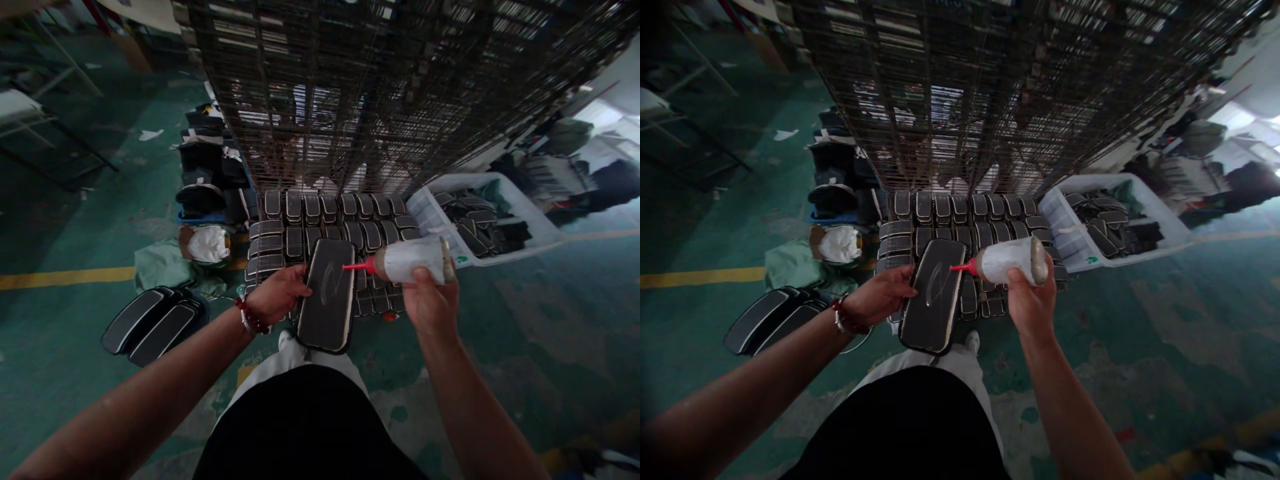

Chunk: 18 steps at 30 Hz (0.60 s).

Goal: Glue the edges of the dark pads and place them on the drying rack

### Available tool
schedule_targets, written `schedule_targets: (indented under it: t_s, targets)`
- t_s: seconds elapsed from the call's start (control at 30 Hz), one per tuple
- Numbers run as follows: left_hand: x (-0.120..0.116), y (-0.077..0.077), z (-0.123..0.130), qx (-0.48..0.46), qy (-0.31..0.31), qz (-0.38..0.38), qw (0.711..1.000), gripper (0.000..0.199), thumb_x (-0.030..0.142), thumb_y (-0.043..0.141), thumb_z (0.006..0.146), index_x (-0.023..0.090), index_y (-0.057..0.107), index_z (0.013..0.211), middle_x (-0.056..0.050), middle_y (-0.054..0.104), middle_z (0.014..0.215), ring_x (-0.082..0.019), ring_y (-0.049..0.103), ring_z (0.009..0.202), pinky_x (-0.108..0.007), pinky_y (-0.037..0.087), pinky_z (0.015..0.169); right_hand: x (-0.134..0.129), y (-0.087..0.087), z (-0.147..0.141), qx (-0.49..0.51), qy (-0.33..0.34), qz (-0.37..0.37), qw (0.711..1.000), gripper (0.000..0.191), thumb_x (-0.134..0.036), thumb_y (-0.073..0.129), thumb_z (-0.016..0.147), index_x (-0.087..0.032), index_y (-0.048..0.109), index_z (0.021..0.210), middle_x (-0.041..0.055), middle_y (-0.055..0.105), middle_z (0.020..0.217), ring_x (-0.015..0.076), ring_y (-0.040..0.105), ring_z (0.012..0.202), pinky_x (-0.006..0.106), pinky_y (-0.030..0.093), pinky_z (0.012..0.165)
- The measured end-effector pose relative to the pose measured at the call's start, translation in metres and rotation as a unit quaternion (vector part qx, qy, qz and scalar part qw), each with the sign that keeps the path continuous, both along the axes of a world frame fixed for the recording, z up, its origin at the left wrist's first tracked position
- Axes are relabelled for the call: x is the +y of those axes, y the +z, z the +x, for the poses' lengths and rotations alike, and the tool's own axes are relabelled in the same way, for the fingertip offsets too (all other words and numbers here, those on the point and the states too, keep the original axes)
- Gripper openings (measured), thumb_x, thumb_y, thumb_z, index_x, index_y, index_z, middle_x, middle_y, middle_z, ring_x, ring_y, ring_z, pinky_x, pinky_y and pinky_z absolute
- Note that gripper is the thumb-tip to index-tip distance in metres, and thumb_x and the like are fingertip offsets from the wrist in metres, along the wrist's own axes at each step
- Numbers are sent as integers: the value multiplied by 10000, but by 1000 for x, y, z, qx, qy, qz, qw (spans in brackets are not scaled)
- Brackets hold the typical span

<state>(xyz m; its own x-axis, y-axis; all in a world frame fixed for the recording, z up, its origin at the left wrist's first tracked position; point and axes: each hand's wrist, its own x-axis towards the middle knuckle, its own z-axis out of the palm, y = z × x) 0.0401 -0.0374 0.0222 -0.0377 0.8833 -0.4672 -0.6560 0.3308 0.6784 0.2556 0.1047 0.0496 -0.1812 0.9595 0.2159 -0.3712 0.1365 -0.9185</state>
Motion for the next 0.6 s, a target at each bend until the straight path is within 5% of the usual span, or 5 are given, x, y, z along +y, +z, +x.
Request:
schedule_targets:
  t_s: [0.13,0.23,0.37,0.5,0.6]
  targets:
    - [1,-6,-7,1,-4,-14,1000,362,32,722,612,147,694,955,-55,771,839,-188,734,724,-281,588,697,-14,-15,-4,7,9,-29,999,545,-309,910,645,-246,674,1133,27,761,1008,214,717,948,398,580,903]
    - [8,-27,-12,5,0,-34,999,382,39,738,599,150,687,961,-66,773,854,-212,743,758,-294,595,702,-30,-38,3,-1,37,-182,983,419,-337,905,693,-209,712,1041,25,753,874,182,704,777,299,596,690]
    - [23,-81,-20,27,54,-86,994,378,57,748,600,180,668,947,-56,768,854,-217,740,780,-282,592,679,-17,-67,35,103,27,-401,910,384,-462,829,784,-186,692,1013,77,751,951,189,704,808,191,486,452]
    - [51,-141,-24,71,118,-178,974,398,49,708,579,223,650,933,2,719,741,-195,714,701,-249,553,583,28,-88,98,250,-135,-422,861,422,-375,817,759,-182,651,1096,68,718,968,177,697,876,146,500,475]
    - [92,-178,-23,106,144,-220,959,367,31,705,576,219,626,882,42,651,642,-149,651,578,-205,481,508,60,-109,150,239,-231,-430,840,326,-380,719,821,-195,640,1079,60,698,921,178,686,796,168,493,428]
